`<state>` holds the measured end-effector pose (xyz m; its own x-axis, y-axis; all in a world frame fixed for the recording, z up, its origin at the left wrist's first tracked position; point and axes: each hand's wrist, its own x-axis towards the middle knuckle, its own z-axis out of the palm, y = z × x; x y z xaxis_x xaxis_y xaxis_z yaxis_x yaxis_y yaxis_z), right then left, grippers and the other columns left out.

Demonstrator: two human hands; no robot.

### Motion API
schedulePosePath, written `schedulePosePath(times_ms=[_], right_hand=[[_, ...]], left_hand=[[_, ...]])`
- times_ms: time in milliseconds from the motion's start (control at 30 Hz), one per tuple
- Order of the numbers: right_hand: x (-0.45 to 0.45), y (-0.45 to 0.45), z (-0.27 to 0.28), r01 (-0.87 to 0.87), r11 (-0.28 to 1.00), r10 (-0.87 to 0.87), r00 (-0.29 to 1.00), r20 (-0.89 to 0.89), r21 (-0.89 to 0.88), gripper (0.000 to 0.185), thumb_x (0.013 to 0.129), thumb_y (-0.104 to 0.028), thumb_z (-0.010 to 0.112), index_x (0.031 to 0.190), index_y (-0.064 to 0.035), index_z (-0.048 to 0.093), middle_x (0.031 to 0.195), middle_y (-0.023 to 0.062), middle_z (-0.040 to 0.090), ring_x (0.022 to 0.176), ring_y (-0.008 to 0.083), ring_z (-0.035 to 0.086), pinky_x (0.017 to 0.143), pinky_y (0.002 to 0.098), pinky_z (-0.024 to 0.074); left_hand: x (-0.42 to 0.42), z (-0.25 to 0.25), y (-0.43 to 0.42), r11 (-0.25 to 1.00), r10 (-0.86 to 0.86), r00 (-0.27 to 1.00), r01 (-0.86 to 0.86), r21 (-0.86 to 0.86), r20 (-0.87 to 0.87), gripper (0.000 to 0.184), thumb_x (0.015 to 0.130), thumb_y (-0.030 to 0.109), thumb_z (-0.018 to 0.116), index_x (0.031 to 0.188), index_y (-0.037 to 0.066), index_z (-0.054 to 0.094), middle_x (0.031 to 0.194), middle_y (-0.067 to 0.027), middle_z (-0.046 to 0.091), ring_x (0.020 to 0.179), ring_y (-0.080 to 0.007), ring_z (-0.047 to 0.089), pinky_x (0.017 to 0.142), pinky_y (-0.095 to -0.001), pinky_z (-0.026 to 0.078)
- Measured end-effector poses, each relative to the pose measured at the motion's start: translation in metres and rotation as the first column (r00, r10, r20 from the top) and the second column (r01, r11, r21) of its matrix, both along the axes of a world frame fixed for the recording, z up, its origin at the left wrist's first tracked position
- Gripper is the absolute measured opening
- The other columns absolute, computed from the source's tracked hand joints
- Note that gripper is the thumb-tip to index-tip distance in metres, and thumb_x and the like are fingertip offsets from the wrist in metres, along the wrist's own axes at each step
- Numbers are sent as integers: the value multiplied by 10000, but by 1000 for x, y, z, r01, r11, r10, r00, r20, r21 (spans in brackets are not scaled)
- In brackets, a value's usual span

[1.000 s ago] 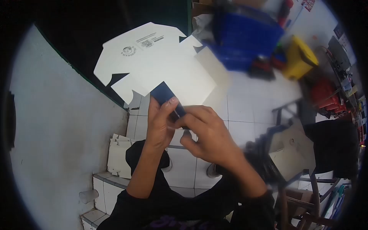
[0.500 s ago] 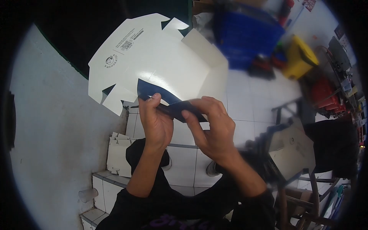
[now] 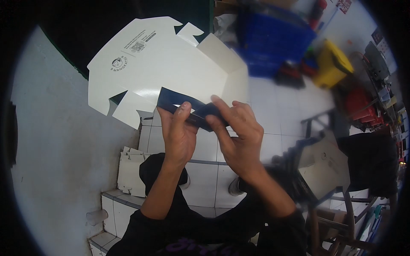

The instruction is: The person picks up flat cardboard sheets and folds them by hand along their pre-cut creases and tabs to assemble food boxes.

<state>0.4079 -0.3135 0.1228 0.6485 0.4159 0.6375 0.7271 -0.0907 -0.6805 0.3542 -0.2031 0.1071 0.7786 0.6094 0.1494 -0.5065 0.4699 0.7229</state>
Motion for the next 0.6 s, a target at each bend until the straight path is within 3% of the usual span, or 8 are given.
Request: schedulePosePath(times_ms=[167, 267, 333, 400, 467, 600], right_hand=[[-1, -2, 9, 75, 950, 3, 969, 247, -304, 415, 742, -86, 711, 1146, -55, 624, 683, 15, 534, 736, 160, 522, 924, 389, 316], [3, -4, 16, -15, 966, 82, 965, 251, -258, 443, 762, -85, 688, 1192, -57, 590, 724, 9, 567, 745, 150, 548, 991, 442, 230], [7, -5, 10, -36, 968, 92, 971, 220, -247, 453, 764, -74, 681, 1205, -51, 577, 747, 11, 585, 748, 146, 561, 997, 439, 236], [9, -6, 7, -50, 970, 96, 977, 190, -237, 464, 767, -63, 674, 1218, -45, 563, 770, 13, 603, 752, 141, 573, 1002, 435, 242], [11, -9, 7, -100, 981, 120, 987, 112, -166, 447, 767, -69, 679, 1201, -40, 573, 812, 29, 627, 749, 145, 587, 1008, 436, 244], [13, -11, 8, -64, 988, 83, 987, 135, -143, 432, 776, -75, 680, 1192, -29, 575, 808, 43, 630, 748, 159, 590, 993, 394, 278]], left_hand=[[0, -3, 1, 997, -52, 999, 52, 52, -4, 420, 915, 137, 495, 1260, 103, 258, 1061, -66, 461, 969, -140, 511, 809, -318, 475], [2, -2, 2, 998, -31, 999, 32, 49, -8, 414, 934, 185, 500, 1271, 108, 273, 1055, -58, 469, 955, -129, 514, 787, -299, 476], [4, -4, 5, 998, -5, 1000, 6, 69, -6, 404, 945, 220, 500, 1269, 102, 289, 1051, -57, 476, 944, -123, 520, 764, -286, 483], [6, -7, 7, 976, -36, 999, 43, 212, -35, 457, 928, 244, 548, 1255, 38, 304, 1093, -108, 493, 980, -129, 526, 781, -252, 491], [6, -7, 8, 972, -61, 997, 69, 226, -41, 475, 930, 249, 542, 1275, 30, 301, 1118, -120, 493, 1001, -140, 528, 801, -266, 497], [0, 3, 9, 965, -109, 990, 128, 229, -93, 469, 949, 231, 500, 1313, -3, 320, 1117, -143, 522, 1020, -162, 550, 822, -286, 517]])
